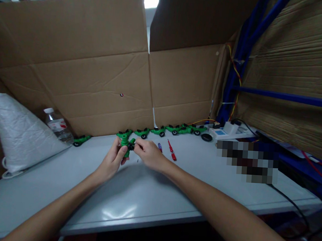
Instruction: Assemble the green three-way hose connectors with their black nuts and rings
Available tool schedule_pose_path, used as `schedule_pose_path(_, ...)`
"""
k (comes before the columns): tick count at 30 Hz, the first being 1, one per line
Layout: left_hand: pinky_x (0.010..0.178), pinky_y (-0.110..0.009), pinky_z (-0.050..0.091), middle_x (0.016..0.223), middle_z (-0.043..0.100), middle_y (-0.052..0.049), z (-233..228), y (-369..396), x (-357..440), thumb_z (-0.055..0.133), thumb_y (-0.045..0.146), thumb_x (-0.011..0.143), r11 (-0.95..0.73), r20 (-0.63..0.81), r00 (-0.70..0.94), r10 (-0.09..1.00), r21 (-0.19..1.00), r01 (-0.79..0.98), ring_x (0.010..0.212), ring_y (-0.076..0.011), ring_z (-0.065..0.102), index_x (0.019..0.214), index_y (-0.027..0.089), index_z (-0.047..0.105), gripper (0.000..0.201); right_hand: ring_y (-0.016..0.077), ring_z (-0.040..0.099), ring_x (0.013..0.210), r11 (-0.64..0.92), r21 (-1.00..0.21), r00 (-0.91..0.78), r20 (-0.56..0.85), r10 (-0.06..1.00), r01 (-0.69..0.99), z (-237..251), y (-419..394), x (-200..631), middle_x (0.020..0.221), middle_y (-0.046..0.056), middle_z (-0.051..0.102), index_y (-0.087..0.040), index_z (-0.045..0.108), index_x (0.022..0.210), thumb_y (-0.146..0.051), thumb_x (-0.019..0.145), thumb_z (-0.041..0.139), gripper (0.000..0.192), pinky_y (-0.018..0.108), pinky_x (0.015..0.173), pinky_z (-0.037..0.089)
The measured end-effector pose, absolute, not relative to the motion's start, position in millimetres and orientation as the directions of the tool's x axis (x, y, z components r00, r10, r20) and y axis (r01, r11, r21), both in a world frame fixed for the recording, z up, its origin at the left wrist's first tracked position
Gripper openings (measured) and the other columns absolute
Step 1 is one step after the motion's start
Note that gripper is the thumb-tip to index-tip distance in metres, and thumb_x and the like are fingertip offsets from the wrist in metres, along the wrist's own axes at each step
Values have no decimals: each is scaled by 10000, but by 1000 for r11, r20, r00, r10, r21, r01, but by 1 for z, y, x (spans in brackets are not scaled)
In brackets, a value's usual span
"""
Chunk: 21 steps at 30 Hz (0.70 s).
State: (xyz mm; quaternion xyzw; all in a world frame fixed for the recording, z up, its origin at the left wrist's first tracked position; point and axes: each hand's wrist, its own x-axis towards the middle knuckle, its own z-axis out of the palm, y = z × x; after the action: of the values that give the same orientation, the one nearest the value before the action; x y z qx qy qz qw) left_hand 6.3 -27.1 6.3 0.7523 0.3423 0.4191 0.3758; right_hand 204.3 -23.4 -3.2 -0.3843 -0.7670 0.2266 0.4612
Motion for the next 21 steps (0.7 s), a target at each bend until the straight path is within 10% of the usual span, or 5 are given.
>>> schedule_pose_path(5, 588, -245, 431, 789, 512, 32, 7, -27, 1, 436, 571, 1058, -588, 422, 455, 784, 741, 324, 630, -123, 505, 1042, 223, 403, 350, 91, 326, 482, 249, -968, -266, 246, 932, -23, -1, -23, 198, 603, -48, 475, -208, 500, 706, -408, 927, 529, 299, 222, 471, 267)
schedule_pose_path(12, 647, -281, 435, 833, 536, 2, 11, -27, -3, 462, 521, 1057, -693, 497, 497, 711, 612, 380, 691, -152, 534, 1012, 221, 415, 307, 57, 128, 430, -217, -906, -448, -34, 894, -365, 12, -29, 201, 514, -106, 300, -192, 510, 665, -315, 890, 570, 264, 163, 358, 158)
schedule_pose_path(21, 678, -285, 443, 798, 581, 8, 8, -24, -1, 473, 538, 1056, -618, 446, 464, 766, 708, 341, 684, -150, 557, 1024, 222, 436, 321, 61, 172, 421, -193, -932, -410, -54, 911, -308, 8, -25, 203, 536, -97, 340, -190, 517, 707, -345, 952, 550, 292, 160, 348, 187)
